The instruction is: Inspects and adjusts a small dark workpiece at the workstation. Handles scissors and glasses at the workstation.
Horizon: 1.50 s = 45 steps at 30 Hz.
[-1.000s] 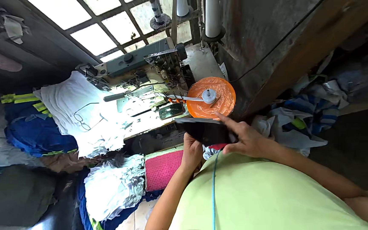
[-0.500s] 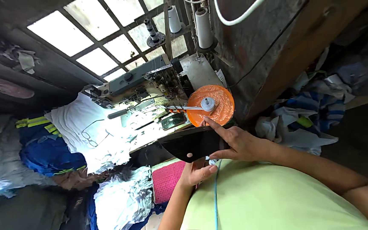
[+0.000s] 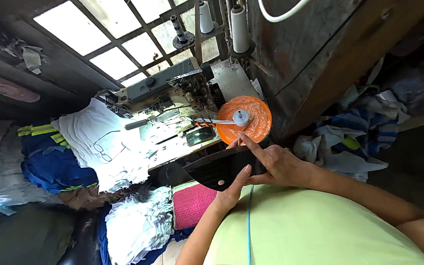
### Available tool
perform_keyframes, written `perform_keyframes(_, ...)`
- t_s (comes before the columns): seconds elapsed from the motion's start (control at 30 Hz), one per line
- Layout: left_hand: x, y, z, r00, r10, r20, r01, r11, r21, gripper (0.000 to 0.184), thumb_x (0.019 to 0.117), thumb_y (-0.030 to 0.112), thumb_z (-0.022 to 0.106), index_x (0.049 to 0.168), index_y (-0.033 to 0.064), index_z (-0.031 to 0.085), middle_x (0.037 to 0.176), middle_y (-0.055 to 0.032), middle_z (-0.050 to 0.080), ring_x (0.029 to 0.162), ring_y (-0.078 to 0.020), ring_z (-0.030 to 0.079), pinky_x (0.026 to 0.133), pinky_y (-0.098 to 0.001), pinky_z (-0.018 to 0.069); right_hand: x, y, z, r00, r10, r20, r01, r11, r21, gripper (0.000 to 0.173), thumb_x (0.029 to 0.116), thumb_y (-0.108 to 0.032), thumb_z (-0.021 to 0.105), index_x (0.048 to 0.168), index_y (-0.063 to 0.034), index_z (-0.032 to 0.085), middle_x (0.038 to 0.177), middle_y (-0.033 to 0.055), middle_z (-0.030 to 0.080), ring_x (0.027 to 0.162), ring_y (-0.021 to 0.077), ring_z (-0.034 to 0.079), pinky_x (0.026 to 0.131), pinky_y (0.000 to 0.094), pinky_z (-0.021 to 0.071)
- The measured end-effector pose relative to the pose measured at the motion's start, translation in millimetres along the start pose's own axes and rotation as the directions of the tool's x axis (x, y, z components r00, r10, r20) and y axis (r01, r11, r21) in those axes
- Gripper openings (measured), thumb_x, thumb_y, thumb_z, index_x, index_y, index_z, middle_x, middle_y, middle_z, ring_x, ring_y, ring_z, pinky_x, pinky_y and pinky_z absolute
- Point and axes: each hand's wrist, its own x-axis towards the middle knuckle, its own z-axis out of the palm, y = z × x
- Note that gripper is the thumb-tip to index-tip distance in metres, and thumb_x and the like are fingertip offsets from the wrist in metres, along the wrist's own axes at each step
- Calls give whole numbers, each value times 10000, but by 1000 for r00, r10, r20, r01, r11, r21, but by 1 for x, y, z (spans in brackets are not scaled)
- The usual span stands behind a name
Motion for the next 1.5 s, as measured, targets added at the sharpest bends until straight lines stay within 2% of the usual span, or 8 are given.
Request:
perform_keyframes(0.13, -2, -2, 0, 1000, -8, -1, 8, 999, 34, 137, 942, 88, 649, 1018, 150, 745, 985, 98, 768, 965, 7, 703, 909, -248, 576, -2, -1, 3, 1000, 18, 4, -18, 1000, -5, 935, 957, -649, 483, 1453, 141, 414, 569, 66, 534, 480, 219, 541, 493, 355, 479)
perform_keyframes(0.3, -2, -12, 0, 994, 100, -35, -97, 993, 73, 154, 963, 109, 624, 1096, 83, 699, 1041, 83, 755, 1020, -1, 689, 940, -262, 566, -5, -4, 9, 999, 25, -27, -27, 998, -64, 917, 950, -651, 504, 1453, 112, 432, 613, 89, 597, 486, 224, 575, 486, 356, 485)
perform_keyframes(0.43, -2, -14, 10, 991, 91, -98, -96, 994, -44, 159, 983, 143, 619, 1044, 150, 765, 1008, 60, 775, 986, -15, 708, 915, -262, 577, -6, -1, 16, 994, -27, -107, 17, 995, -101, 869, 959, -636, 505, 1418, 101, 469, 597, 68, 583, 463, 196, 550, 460, 325, 457)
perform_keyframes(0.83, 1, -24, 15, 979, 45, -197, -84, 977, -198, 152, 935, 88, 638, 1040, 67, 746, 991, -24, 770, 977, -76, 718, 918, -295, 575, -7, 3, 16, 990, -44, -130, 25, 989, -148, 800, 971, -617, 502, 1389, 63, 546, 610, 67, 605, 503, 211, 586, 477, 331, 472)
perform_keyframes(1.07, 2, -22, 8, 998, 62, -29, -63, 997, -40, 149, 986, 185, 651, 1089, 156, 755, 1051, 57, 765, 1028, -24, 696, 956, -270, 560, -9, 7, 7, 999, 31, -37, -30, 999, 44, 894, 948, -624, 548, 1495, 69, 407, 853, 127, 713, 612, 210, 638, 547, 339, 514)
perform_keyframes(1.13, 4, -21, 7, 996, 90, 7, -90, 996, -3, 166, 1005, 200, 637, 1124, 157, 744, 1087, 68, 758, 1054, -19, 687, 976, -271, 553, -10, 7, 7, 999, 23, -46, -22, 999, 29, 884, 950, -629, 533, 1479, 71, 429, 817, 123, 698, 590, 209, 621, 531, 334, 499)
perform_keyframes(1.23, 7, -24, 12, 984, 154, -86, -153, 988, 17, 165, 1002, 164, 631, 1139, 116, 709, 1070, 50, 752, 1035, -38, 692, 953, -280, 564, -12, 6, 12, 996, 10, -84, -14, 999, -41, 840, 957, -612, 539, 1434, 77, 482, 743, 101, 685, 562, 206, 626, 513, 333, 497)
perform_keyframes(1.5, 6, -30, 19, 958, 108, -264, -145, 982, -125, 139, 929, 37, 661, 1048, 45, 732, 976, -29, 773, 952, -90, 729, 903, -299, 590, -11, 4, 17, 993, 7, -114, -19, 994, -104, 799, 956, -594, 545, 1402, 68, 532, 651, 78, 635, 534, 214, 611, 497, 336, 485)
